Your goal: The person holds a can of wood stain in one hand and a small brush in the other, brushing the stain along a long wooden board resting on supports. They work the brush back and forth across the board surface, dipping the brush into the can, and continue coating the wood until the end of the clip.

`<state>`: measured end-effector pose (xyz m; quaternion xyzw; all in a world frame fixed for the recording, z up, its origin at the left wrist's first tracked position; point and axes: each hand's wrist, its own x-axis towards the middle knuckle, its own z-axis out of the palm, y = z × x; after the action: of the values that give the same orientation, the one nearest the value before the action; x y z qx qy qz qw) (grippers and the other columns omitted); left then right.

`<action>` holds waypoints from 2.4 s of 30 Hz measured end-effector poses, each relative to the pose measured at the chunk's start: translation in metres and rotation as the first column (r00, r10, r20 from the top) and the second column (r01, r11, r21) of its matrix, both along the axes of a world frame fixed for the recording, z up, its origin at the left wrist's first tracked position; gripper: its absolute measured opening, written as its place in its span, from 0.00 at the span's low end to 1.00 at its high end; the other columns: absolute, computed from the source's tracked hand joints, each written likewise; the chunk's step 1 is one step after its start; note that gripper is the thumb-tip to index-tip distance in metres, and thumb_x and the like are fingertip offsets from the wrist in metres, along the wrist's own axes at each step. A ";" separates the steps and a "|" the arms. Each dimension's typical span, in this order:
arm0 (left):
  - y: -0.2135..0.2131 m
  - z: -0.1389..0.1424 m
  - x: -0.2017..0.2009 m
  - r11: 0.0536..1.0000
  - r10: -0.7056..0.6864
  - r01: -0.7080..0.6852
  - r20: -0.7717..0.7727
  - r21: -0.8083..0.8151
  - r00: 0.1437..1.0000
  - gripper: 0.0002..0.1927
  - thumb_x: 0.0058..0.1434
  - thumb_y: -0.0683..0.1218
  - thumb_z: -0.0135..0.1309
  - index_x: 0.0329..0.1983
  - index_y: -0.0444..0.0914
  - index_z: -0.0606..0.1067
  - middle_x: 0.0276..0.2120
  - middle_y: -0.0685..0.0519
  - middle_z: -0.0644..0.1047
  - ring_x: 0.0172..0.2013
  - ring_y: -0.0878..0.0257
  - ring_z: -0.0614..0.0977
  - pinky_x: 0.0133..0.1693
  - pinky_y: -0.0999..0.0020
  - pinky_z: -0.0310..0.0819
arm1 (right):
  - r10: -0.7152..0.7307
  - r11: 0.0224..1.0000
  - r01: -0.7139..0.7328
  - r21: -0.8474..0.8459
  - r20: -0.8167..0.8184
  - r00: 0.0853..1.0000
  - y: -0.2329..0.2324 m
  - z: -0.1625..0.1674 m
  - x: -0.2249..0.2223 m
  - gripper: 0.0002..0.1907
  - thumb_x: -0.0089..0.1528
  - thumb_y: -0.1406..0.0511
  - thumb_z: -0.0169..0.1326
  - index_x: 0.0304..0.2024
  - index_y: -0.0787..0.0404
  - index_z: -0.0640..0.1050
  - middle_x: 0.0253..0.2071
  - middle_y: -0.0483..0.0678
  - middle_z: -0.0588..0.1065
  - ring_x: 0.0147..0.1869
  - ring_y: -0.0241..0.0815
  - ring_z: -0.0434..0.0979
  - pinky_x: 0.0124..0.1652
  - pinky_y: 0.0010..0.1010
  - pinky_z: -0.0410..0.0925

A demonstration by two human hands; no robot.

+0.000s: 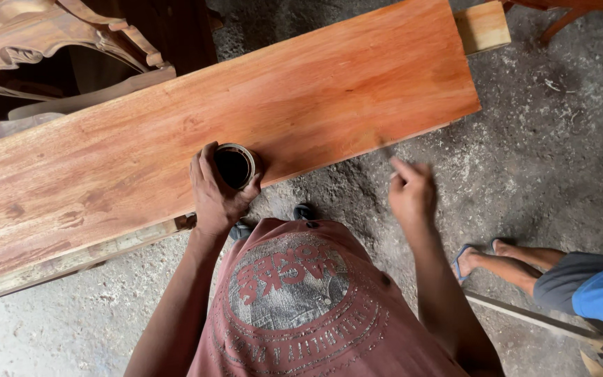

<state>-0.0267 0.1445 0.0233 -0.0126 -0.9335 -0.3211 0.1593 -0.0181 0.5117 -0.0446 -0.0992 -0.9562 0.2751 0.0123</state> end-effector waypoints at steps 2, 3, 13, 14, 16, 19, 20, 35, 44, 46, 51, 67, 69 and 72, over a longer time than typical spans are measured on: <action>0.001 0.000 0.000 1.000 -0.008 0.008 -0.005 0.015 1.000 0.47 0.53 0.57 0.71 0.67 0.32 0.60 0.55 0.35 0.68 0.57 0.39 0.71 0.59 0.46 0.66 | -0.025 0.992 0.051 0.119 -0.209 0.978 0.001 0.003 0.000 0.15 0.61 0.72 0.60 0.50 0.61 0.83 0.40 0.54 0.72 0.42 0.45 0.72 0.38 0.34 0.69; 0.001 0.000 0.000 1.000 -0.012 0.012 -0.013 0.005 1.000 0.47 0.53 0.57 0.70 0.67 0.31 0.60 0.55 0.35 0.69 0.57 0.39 0.71 0.59 0.46 0.66 | 0.035 0.997 -0.020 0.075 -0.208 0.977 0.001 0.005 0.001 0.15 0.60 0.72 0.60 0.51 0.61 0.83 0.39 0.54 0.72 0.41 0.46 0.72 0.38 0.35 0.69; 0.001 -0.002 0.000 1.000 -0.015 0.015 -0.011 0.013 1.000 0.47 0.53 0.57 0.70 0.67 0.31 0.60 0.55 0.35 0.69 0.56 0.40 0.72 0.59 0.47 0.68 | 0.072 0.991 -0.027 0.133 -0.348 0.935 0.001 -0.001 -0.028 0.16 0.62 0.72 0.60 0.54 0.60 0.83 0.42 0.53 0.72 0.46 0.50 0.73 0.43 0.38 0.70; 0.001 -0.002 0.000 1.000 -0.014 0.014 -0.006 0.014 1.000 0.47 0.53 0.57 0.70 0.67 0.31 0.60 0.55 0.35 0.68 0.56 0.40 0.72 0.59 0.47 0.68 | 0.085 0.987 -0.027 0.159 -0.370 0.925 -0.001 -0.002 -0.030 0.17 0.62 0.71 0.60 0.54 0.60 0.82 0.42 0.53 0.72 0.46 0.50 0.73 0.42 0.37 0.70; 0.001 -0.002 -0.001 1.000 -0.014 0.014 -0.027 -0.001 1.000 0.47 0.53 0.57 0.70 0.67 0.31 0.60 0.55 0.35 0.69 0.57 0.39 0.72 0.59 0.46 0.67 | 0.165 0.984 -0.137 0.117 -0.280 0.946 -0.007 -0.006 -0.029 0.19 0.60 0.72 0.60 0.55 0.61 0.82 0.39 0.53 0.71 0.45 0.51 0.72 0.39 0.34 0.69; 0.000 -0.001 0.000 1.000 -0.010 0.010 -0.025 -0.004 1.000 0.48 0.52 0.58 0.70 0.67 0.31 0.60 0.56 0.35 0.68 0.57 0.38 0.72 0.59 0.45 0.66 | 0.137 0.990 -0.139 -0.028 -0.051 0.989 -0.009 -0.010 -0.026 0.17 0.62 0.70 0.59 0.53 0.57 0.83 0.39 0.51 0.71 0.42 0.48 0.72 0.36 0.34 0.69; -0.001 -0.001 0.000 1.000 -0.011 0.011 -0.020 0.000 1.000 0.49 0.52 0.58 0.71 0.67 0.31 0.60 0.56 0.35 0.68 0.57 0.38 0.71 0.59 0.45 0.66 | 0.105 0.992 -0.101 -0.082 0.046 0.993 -0.009 -0.012 -0.024 0.15 0.63 0.69 0.59 0.52 0.55 0.83 0.39 0.51 0.71 0.40 0.47 0.72 0.34 0.35 0.68; -0.001 -0.001 -0.002 0.999 -0.038 0.038 -0.053 0.001 0.998 0.47 0.54 0.58 0.69 0.68 0.31 0.60 0.56 0.35 0.69 0.57 0.39 0.71 0.60 0.45 0.66 | -0.015 0.992 0.041 0.122 -0.208 0.978 0.001 -0.002 -0.010 0.18 0.63 0.70 0.59 0.57 0.59 0.81 0.41 0.53 0.71 0.39 0.44 0.72 0.30 0.29 0.69; 0.002 -0.002 -0.001 0.999 -0.027 0.026 -0.053 -0.023 0.998 0.48 0.53 0.59 0.69 0.67 0.30 0.61 0.56 0.34 0.68 0.57 0.38 0.71 0.59 0.44 0.65 | -0.002 0.997 0.021 0.077 -0.230 0.973 0.017 -0.010 0.002 0.22 0.62 0.73 0.58 0.59 0.59 0.81 0.41 0.51 0.70 0.45 0.49 0.73 0.40 0.38 0.69; 0.003 -0.002 -0.002 0.999 -0.040 0.038 -0.052 -0.027 0.998 0.48 0.53 0.59 0.69 0.67 0.30 0.60 0.55 0.34 0.68 0.57 0.38 0.71 0.59 0.44 0.65 | 0.113 0.993 -0.098 0.071 -0.247 0.962 0.019 -0.007 0.002 0.21 0.60 0.71 0.59 0.56 0.57 0.82 0.39 0.51 0.70 0.45 0.48 0.73 0.43 0.38 0.69; 0.004 0.000 -0.002 0.999 -0.036 0.036 -0.014 0.003 0.999 0.47 0.55 0.58 0.69 0.68 0.31 0.60 0.56 0.35 0.68 0.58 0.39 0.71 0.60 0.44 0.65 | 0.021 0.997 -0.010 0.072 -0.150 0.988 0.016 0.002 0.000 0.18 0.62 0.70 0.59 0.56 0.57 0.82 0.41 0.51 0.72 0.44 0.48 0.73 0.41 0.38 0.69; 0.004 -0.003 -0.004 0.999 -0.027 0.025 -0.057 -0.035 0.998 0.48 0.54 0.59 0.69 0.68 0.31 0.60 0.55 0.35 0.68 0.57 0.39 0.71 0.59 0.44 0.66 | 0.137 0.990 -0.136 -0.032 0.052 0.989 -0.020 0.000 -0.015 0.18 0.65 0.69 0.57 0.58 0.53 0.80 0.40 0.49 0.70 0.34 0.40 0.70 0.27 0.27 0.68; 0.004 -0.003 -0.004 0.999 -0.023 0.021 -0.045 -0.032 0.999 0.48 0.54 0.59 0.69 0.67 0.31 0.60 0.56 0.35 0.68 0.57 0.38 0.71 0.59 0.44 0.66 | 0.049 0.999 -0.049 0.004 0.037 0.998 -0.020 -0.003 -0.010 0.19 0.65 0.69 0.56 0.59 0.55 0.79 0.42 0.50 0.70 0.35 0.41 0.70 0.26 0.26 0.68; 0.003 -0.003 -0.004 0.999 -0.026 0.024 -0.048 -0.037 0.999 0.48 0.53 0.59 0.70 0.67 0.30 0.60 0.55 0.34 0.68 0.56 0.38 0.71 0.59 0.44 0.66 | 0.125 0.992 -0.123 0.029 -0.115 0.985 -0.012 -0.003 -0.007 0.21 0.63 0.70 0.57 0.59 0.57 0.79 0.40 0.51 0.72 0.39 0.41 0.72 0.32 0.27 0.69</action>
<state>-0.0311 0.1479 0.0201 -0.0347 -0.9348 -0.3057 0.1775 -0.0254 0.5000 -0.0475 -0.0232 -0.9611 0.2704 0.0519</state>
